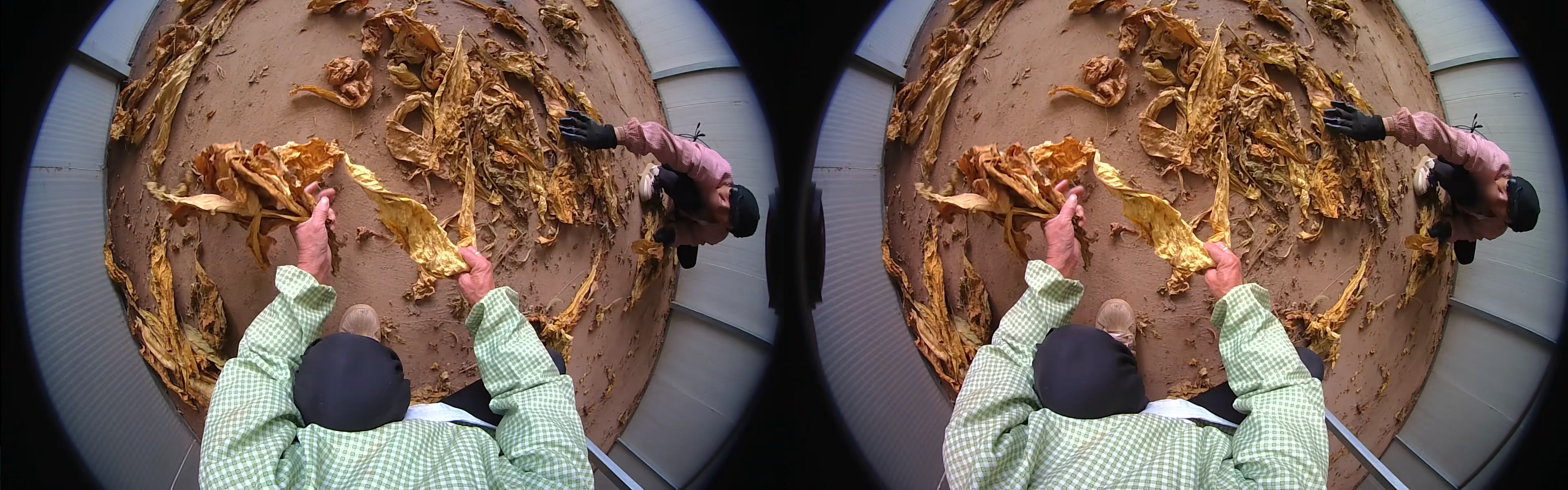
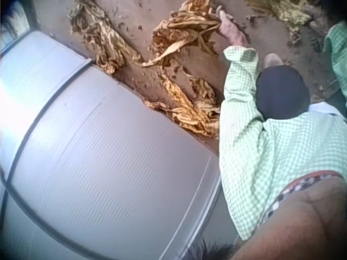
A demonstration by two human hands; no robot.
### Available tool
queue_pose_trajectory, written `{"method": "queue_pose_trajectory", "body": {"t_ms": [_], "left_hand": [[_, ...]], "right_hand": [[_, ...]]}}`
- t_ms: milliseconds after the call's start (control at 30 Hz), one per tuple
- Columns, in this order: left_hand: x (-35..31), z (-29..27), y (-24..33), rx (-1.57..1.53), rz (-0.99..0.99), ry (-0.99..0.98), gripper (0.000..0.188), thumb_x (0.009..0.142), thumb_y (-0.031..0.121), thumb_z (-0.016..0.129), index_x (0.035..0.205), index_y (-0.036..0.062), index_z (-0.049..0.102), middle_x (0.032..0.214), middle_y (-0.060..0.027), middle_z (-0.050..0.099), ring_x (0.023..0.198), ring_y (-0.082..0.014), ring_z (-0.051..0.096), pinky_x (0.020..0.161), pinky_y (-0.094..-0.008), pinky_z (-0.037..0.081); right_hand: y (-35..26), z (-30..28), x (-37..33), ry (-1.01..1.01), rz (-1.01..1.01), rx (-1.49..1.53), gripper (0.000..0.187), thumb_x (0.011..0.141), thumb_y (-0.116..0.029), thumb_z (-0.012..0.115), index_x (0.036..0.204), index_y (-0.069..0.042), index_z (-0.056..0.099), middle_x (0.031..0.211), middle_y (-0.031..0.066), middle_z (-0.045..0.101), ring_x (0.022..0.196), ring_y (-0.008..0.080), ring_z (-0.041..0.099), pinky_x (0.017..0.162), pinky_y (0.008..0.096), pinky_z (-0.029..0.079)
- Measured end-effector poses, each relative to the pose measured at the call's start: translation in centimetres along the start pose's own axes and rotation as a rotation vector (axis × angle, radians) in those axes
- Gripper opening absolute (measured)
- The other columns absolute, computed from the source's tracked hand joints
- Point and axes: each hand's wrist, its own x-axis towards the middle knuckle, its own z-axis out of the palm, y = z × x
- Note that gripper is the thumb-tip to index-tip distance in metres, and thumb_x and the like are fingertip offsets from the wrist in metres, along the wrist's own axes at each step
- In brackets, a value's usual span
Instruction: The person stands inside a large rotating drum and repeatedly picks up dried tobacco leaves, separates them by hand, and tosses them back into the drum. The person handles the leaves one at a time or in small bunches, turning and shaking them to separate pieces.
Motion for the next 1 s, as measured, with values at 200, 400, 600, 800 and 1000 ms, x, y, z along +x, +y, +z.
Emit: {"method": "queue_pose_trajectory", "body": {"t_ms": [200,400,600,800,1000], "left_hand": [[2.8,-0.6,-0.7,0.396,0.295,-0.232,0.044,0.077,-0.007,0.047,0.118,0.0096,0.053,0.101,0.0019,0.054,0.069,-0.0067,0.044,0.060,-0.0204,0.040],[3.5,2.3,-1.5,0.339,0.240,-0.416,0.039,0.077,-0.007,0.048,0.112,0.0065,0.055,0.104,0.0020,0.056,0.080,-0.0087,0.050,0.064,-0.0185,0.041],[6.7,0.6,-4.6,0.521,0.393,-0.320,0.024,0.079,0.006,0.059,0.102,0.0022,0.058,0.094,-0.0040,0.061,0.084,-0.0140,0.056,0.071,-0.0275,0.045],[4.4,0.3,2.4,0.344,0.096,-0.139,0.028,0.081,0.025,0.063,0.082,-0.0035,0.059,0.066,-0.0056,0.059,0.056,-0.0190,0.058,0.052,-0.0306,0.045],[-1.6,0.7,1.8,0.258,-0.314,-0.139,0.028,0.085,0.033,0.061,0.076,0.0074,0.053,0.057,0.0004,0.048,0.050,-0.0103,0.049,0.048,-0.0252,0.045]], "right_hand": [[-3.0,-1.8,0.1,-0.042,-0.168,-0.213,0.040,0.054,0.015,0.040,0.087,0.003,0.060,0.074,0.0139,0.054,0.076,0.0283,0.055,0.068,0.0338,0.044],[-3.9,-2.8,0.2,-0.020,-0.183,-0.336,0.043,0.055,0.014,0.041,0.091,0.001,0.060,0.082,0.0140,0.055,0.083,0.0307,0.055,0.074,0.0343,0.044],[-8.5,-5.1,2.2,0.189,-0.226,-0.224,0.041,0.070,0.013,0.042,0.096,-0.008,0.065,0.079,0.0090,0.058,0.074,0.0216,0.053,0.059,0.0301,0.046],[-7.6,-6.8,3.8,0.478,-0.115,-0.786,0.044,0.071,0.010,0.052,0.111,-0.007,0.059,0.093,0.0088,0.058,0.084,0.0228,0.055,0.078,0.0368,0.049],[-9.6,1.5,2.2,0.064,0.235,-0.045,0.044,0.086,-0.025,0.055,0.123,-0.003,0.047,0.118,0.0158,0.050,0.104,0.0274,0.050,0.085,0.0394,0.044]]}}
